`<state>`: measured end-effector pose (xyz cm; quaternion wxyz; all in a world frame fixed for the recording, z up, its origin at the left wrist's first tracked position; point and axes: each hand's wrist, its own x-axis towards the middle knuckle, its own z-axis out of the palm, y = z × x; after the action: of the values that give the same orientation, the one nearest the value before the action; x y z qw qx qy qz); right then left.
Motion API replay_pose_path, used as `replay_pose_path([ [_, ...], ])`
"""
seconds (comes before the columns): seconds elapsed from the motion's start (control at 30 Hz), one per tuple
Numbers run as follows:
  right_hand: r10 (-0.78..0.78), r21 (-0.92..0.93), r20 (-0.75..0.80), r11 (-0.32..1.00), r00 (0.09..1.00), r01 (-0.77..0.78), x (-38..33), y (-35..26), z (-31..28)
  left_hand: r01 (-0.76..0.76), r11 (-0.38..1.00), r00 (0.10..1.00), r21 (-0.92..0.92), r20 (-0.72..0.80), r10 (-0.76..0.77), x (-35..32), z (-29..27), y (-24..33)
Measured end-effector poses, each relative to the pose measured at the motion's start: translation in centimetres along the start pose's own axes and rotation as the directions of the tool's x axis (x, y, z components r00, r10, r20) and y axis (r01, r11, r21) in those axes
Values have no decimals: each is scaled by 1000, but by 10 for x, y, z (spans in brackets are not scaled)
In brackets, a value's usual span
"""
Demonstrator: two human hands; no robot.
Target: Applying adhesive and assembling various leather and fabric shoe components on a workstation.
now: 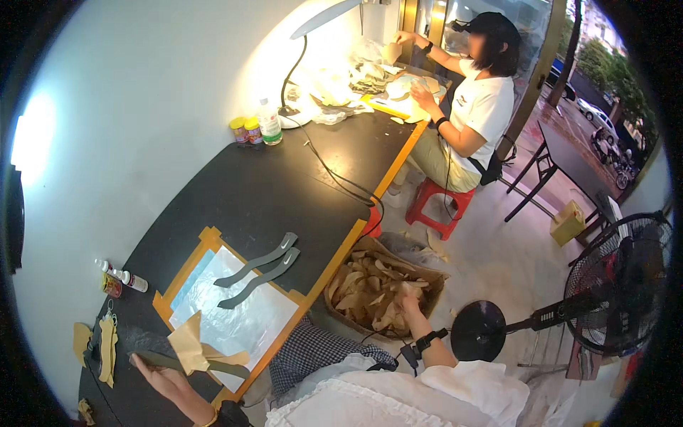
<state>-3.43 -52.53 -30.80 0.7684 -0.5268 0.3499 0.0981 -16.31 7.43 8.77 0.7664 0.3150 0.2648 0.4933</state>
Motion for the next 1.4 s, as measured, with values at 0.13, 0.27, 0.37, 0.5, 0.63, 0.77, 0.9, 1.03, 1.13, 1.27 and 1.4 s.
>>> replay_pose_path([
  [0.13, 253, 224, -154, 950, 955, -216, 21, 39, -7, -41, 999, 992, 6, 117, 40, -5, 4, -4],
  [0.27, -117, -189, -453, 981, 884, 33, 44, 39, -25, 16, 999, 984, -44, 176, -8, -11, 13, -8],
  [0.37, -142, -134, 30, 980, 989, 144, -42, -28, 96, -37, 999, 997, -20, 65, 38, -12, -10, -7],
  [0.5, -21, -109, 734, 983, 679, 149, -171, -150, 184, -81, 996, 977, 31, 199, 74, -50, 37, -29],
  [0.63, -278, 85, 845, 913, 457, 398, -278, -174, 272, -19, 999, 919, 47, 395, -1, -90, 76, -43],
  [0.77, -429, 153, 895, 555, 124, 818, -302, -177, 305, -12, 999, 878, 50, 478, -14, -108, 80, -41],
  [0.9, -388, 68, 900, 574, 197, 816, -314, -173, 311, -1, 999, 847, 44, 531, -23, -107, 72, -40],
  [1.03, -380, -13, 896, 497, 231, 868, -316, -169, 316, 8, 999, 863, 40, 505, -28, -103, 68, -43],
  [1.13, -372, 2, 904, 493, 209, 870, -318, -173, 315, 7, 999, 859, 37, 511, -25, -102, 70, -42],
  [1.27, -298, -60, 922, 518, 245, 854, -316, -175, 310, 23, 999, 860, 22, 509, -31, -102, 75, -39],
  [1.4, -211, -53, 911, 793, 355, 607, -312, -170, 304, 21, 1000, 893, 10, 449, -23, -100, 76, -40],
])
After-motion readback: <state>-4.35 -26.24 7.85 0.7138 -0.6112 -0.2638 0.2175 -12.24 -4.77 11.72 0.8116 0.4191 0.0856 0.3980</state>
